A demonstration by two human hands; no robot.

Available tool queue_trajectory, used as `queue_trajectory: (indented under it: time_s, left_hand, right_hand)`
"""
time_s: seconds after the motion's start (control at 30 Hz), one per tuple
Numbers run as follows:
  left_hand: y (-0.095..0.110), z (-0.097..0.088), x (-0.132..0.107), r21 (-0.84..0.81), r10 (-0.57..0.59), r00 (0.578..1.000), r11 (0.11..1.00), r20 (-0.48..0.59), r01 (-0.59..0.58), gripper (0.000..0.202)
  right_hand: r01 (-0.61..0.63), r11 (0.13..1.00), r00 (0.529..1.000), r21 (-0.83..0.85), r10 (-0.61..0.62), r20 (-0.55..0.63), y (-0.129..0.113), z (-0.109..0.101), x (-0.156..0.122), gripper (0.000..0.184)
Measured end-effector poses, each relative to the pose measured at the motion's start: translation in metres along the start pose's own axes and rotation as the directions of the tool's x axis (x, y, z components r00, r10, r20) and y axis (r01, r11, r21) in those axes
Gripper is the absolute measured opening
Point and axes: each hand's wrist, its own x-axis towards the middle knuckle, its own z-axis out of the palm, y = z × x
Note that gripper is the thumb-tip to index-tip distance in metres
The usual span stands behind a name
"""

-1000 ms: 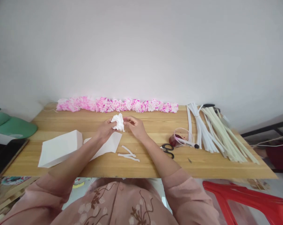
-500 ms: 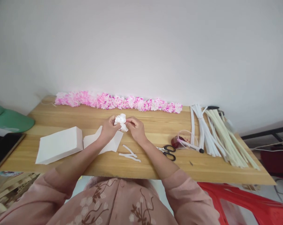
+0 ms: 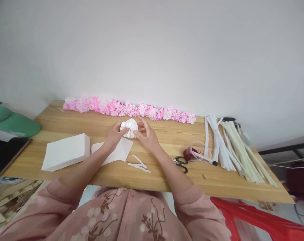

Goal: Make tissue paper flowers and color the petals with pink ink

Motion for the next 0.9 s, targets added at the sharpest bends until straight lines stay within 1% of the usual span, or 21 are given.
queue_trajectory:
  time_s: [0.13, 0.23, 0.33, 0.4, 0.5, 0.57, 0.67, 0.77, 0.83, 0.9]
  left_hand:
    - [-0.002, 0.002, -0.001, 0.080, 0.059, 0.998, 0.995, 0.013, -0.060, 0.015]
    - [-0.005, 0.005, -0.003, 0.124, 0.090, 0.994, 0.988, 0.055, -0.097, 0.016]
    - [-0.005, 0.007, -0.005, 0.029, 0.071, 0.988, 0.997, 0.138, -0.076, 0.022]
    - [-0.003, 0.006, -0.007, -0.048, 0.052, 0.983, 0.998, 0.174, -0.045, 0.028]
    - [0.003, 0.005, -0.008, -0.120, 0.008, 0.986, 0.993, 0.167, 0.012, 0.038]
    - [0.005, 0.003, -0.007, -0.133, -0.021, 0.986, 0.990, 0.168, 0.044, 0.043]
    - [0.007, 0.002, -0.008, -0.045, -0.023, 0.981, 0.998, 0.193, 0.032, 0.046]
    - [0.008, 0.002, -0.009, 0.083, 0.008, 0.961, 0.996, 0.276, -0.032, 0.043]
    - [0.009, 0.002, -0.011, 0.126, 0.013, 0.943, 0.990, 0.331, -0.058, 0.040]
    - [0.009, 0.003, -0.013, 0.153, 0.009, 0.934, 0.986, 0.357, -0.068, 0.037]
  right_hand:
    - [-0.002, 0.990, 1.000, -0.144, 0.004, 0.017, -0.008, 0.007, -0.002, 0.073]
    - [-0.036, 0.972, 0.999, -0.232, 0.030, -0.027, -0.009, 0.009, -0.003, 0.070]
    - [-0.080, 0.957, 0.993, -0.278, 0.052, -0.110, -0.004, 0.007, -0.002, 0.059]
    - [-0.109, 0.954, 0.983, -0.278, 0.063, -0.170, 0.000, 0.006, -0.001, 0.054]
    - [-0.133, 0.961, 0.968, -0.243, 0.072, -0.242, 0.005, 0.004, 0.001, 0.052]
    - [-0.127, 0.967, 0.961, -0.222, 0.064, -0.270, 0.006, 0.003, 0.001, 0.051]
    - [-0.116, 0.969, 0.952, -0.216, 0.046, -0.304, 0.006, 0.002, 0.002, 0.050]
    - [-0.113, 0.965, 0.944, -0.238, 0.029, -0.328, 0.005, 0.000, 0.002, 0.049]
    - [-0.111, 0.959, 0.943, -0.259, 0.020, -0.331, 0.005, -0.001, 0.002, 0.047]
    - [-0.105, 0.956, 0.944, -0.275, 0.009, -0.329, 0.004, -0.001, 0.002, 0.046]
